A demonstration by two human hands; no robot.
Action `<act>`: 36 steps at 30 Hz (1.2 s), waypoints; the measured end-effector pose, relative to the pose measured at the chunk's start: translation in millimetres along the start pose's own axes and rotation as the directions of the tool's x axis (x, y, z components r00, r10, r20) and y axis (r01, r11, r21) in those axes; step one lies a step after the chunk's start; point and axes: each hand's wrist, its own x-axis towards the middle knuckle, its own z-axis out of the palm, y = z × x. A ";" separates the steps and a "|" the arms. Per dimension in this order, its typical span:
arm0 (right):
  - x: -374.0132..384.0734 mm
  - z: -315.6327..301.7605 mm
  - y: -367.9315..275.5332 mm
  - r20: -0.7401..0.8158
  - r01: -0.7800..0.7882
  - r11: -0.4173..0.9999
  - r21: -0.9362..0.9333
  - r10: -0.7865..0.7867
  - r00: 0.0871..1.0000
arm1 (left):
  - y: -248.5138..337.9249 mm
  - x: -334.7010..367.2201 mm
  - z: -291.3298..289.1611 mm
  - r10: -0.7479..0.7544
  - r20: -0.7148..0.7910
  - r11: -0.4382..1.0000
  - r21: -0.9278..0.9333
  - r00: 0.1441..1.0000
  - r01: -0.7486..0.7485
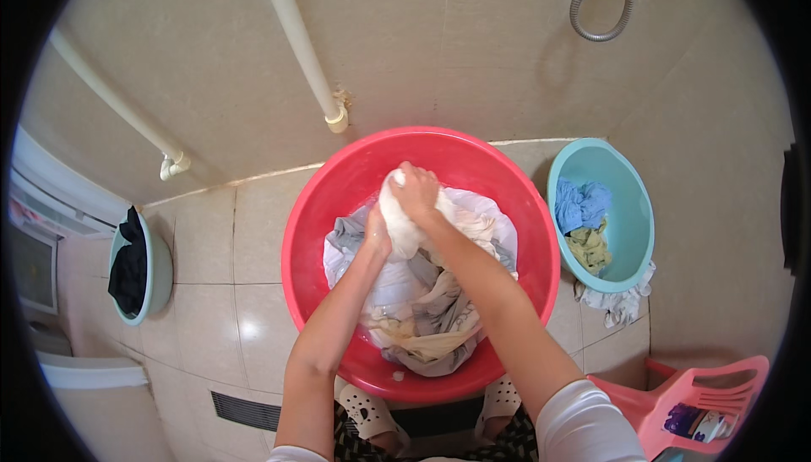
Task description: The person washes a white garment by hand in a basin of soapy water, scrubbing and wringing the fabric repeatedly.
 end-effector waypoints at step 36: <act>-22.2 -22.7 31.7 -0.124 0.001 1.000 0.025 0.002 0.992 | -9.9 -30.4 29.1 -0.109 0.006 0.994 0.032 0.994 0.108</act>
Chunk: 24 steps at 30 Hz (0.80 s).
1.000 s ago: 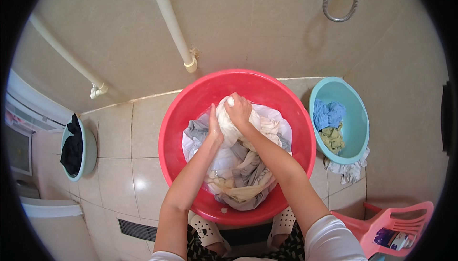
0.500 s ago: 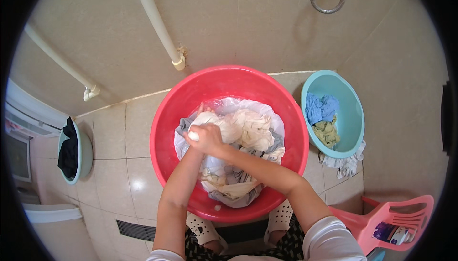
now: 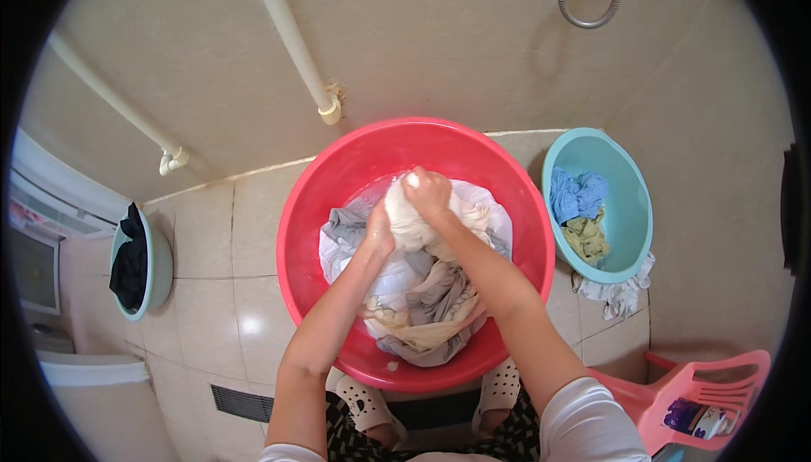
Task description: The person washes a white garment by hand in a basin of soapy water, scrubbing and wringing the fabric repeatedly.
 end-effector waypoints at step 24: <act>-29.4 -37.0 -100.8 0.169 0.104 0.926 0.364 -0.175 0.970 | -4.2 22.0 -56.1 0.092 -0.089 0.996 -0.002 0.992 -0.093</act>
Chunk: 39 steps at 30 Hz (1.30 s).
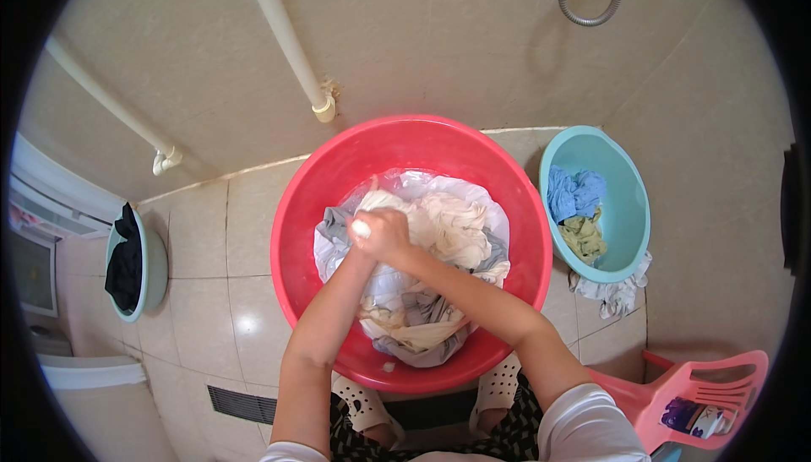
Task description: The person washes a white garment by hand in a basin of soapy water, scrubbing and wringing the fabric repeatedly.
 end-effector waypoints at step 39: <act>97.8 -110.3 -13.8 0.248 -0.444 0.614 0.652 0.382 0.891 | 17.4 -62.3 70.2 0.311 0.611 -0.106 0.784 0.728 -0.612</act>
